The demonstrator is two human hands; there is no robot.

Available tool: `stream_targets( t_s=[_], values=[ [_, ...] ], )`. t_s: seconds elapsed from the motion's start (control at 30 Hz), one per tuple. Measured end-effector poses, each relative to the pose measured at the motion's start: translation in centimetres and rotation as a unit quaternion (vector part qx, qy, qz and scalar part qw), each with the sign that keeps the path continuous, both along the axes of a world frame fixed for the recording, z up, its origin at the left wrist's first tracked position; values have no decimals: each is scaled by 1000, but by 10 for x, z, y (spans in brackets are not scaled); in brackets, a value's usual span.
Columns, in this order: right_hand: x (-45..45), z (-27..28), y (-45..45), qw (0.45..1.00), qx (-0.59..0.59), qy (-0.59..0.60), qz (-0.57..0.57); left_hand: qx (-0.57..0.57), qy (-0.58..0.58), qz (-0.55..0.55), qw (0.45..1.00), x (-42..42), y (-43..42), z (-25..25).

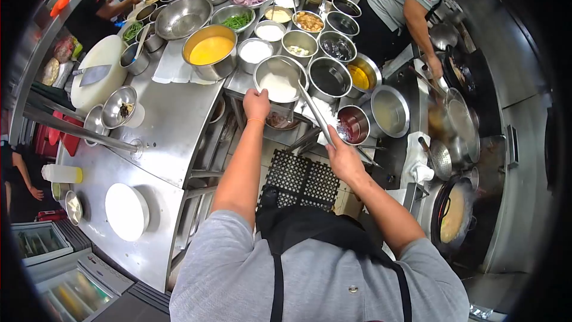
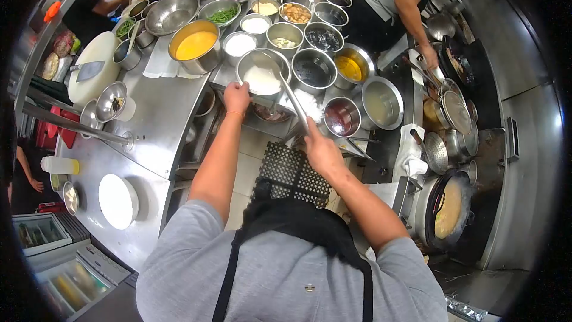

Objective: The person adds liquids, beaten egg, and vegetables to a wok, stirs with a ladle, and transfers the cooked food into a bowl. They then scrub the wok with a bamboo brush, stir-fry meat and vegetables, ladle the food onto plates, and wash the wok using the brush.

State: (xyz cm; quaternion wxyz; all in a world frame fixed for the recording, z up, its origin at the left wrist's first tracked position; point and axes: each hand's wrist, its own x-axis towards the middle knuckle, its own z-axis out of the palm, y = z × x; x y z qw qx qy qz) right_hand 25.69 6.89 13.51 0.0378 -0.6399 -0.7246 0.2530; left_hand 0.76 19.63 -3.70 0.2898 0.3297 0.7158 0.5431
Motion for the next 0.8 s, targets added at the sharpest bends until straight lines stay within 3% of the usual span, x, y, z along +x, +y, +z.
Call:
stream_targets(
  t_s=[0.07, 0.17, 0.33, 0.4, 0.47, 0.53, 0.6, 0.67, 0.73, 0.8],
  values=[
    [0, -5, -5, 999, 2, 49, 8, -23, -14, -26, 999, 1, 1, 2],
    [-5, 0, -12, 995, -30, 89, 17, -36, -198, -74, 977, 19, -15, 52],
    [2, 26, -19, 984, -77, 157, 20, -21, -203, -17, 979, 15, -12, 57],
    [8, 30, -22, 983, -67, 168, 29, -3, -229, -107, 967, 4, -19, 66],
    [9, 40, -29, 992, 10, 123, 37, 20, -200, -100, 974, -2, -22, 77],
    [-2, 61, -29, 995, -18, 96, 6, 34, 3, -70, 997, -6, -28, 101],
    [-4, 68, -29, 998, -32, 44, -9, 32, -7, -82, 996, -6, -35, 130],
    [7, 64, -34, 998, -19, 68, -5, 9, 17, -92, 996, -7, -32, 141],
    [24, 57, -41, 981, 37, 188, 23, 16, 37, -97, 995, 6, -39, 161],
    [47, 62, -51, 976, 31, 216, 15, 63, 62, -119, 989, 27, -44, 175]
  ],
)
